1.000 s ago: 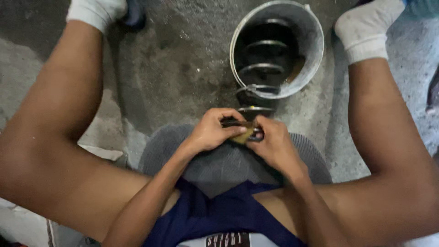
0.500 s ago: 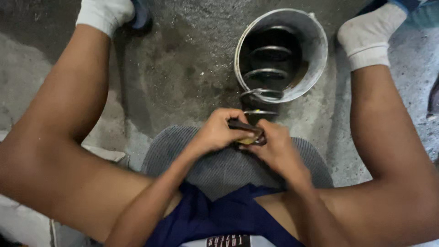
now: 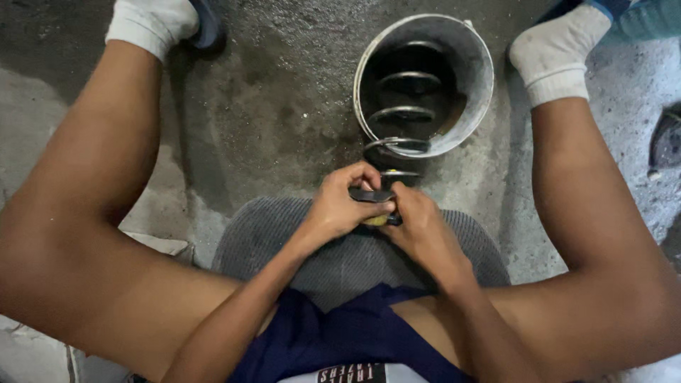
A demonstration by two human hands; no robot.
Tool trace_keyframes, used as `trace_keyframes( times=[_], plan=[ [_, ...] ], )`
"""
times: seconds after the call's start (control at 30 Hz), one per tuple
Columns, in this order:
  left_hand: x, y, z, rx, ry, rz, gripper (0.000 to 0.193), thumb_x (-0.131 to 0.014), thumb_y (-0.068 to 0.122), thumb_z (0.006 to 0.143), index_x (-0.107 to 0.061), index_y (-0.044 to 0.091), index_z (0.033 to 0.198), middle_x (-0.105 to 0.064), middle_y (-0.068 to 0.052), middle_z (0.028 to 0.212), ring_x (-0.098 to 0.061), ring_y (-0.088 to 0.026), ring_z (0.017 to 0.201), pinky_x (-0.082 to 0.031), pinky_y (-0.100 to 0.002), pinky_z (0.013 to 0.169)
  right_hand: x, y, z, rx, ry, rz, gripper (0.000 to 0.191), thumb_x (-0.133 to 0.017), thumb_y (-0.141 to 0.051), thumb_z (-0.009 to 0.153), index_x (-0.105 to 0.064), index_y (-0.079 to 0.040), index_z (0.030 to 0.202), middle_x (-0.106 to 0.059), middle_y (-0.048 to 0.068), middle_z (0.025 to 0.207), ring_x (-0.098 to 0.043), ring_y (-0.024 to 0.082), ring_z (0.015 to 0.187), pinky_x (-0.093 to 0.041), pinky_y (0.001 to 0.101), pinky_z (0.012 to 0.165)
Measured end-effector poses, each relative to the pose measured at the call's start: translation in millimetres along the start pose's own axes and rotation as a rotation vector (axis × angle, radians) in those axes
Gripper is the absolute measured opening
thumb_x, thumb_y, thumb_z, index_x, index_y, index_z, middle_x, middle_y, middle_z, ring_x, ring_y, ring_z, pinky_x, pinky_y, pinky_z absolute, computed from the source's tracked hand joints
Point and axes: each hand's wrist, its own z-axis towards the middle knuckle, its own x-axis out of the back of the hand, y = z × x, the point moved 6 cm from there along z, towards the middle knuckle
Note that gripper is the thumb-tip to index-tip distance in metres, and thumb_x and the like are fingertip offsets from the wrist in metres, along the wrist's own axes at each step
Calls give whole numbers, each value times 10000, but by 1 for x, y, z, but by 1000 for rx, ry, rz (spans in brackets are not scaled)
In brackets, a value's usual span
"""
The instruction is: The person sits on the floor scrubbing a motorcycle shock absorber spring with a yellow sponge, dipping it into a bucket of soapy water and wiping the spring coils, then holds up a phone near the end.
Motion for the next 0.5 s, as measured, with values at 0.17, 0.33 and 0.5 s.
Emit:
trace_keyframes(
  times=[0.17,0.33,0.5],
  plan=[
    [7,-6,0,43,-109,-75,230,-860,76,769,-690,84,924,-675,55,873,-630,-44,854,-533,-230,791,-15,9,11,-8,-6,-33,301,-705,-276,894,-570,-81,1079,-579,98,1049,-573,286,1013,-439,423,880],
    [9,-8,-3,132,-78,-53,228,-869,51,744,-719,83,913,-729,22,820,-656,-78,786,-545,-263,728,-20,12,21,-24,3,-34,296,-656,-300,941,-561,-95,1132,-552,86,1117,-544,288,1088,-418,435,934],
    [-2,3,-12,-91,45,115,180,-816,29,718,-737,49,879,-767,-36,838,-734,-111,810,-562,-264,735,-28,13,21,-33,-29,-105,296,-606,-324,988,-552,-110,1185,-525,73,1185,-514,291,1162,-398,447,989]
  ],
)
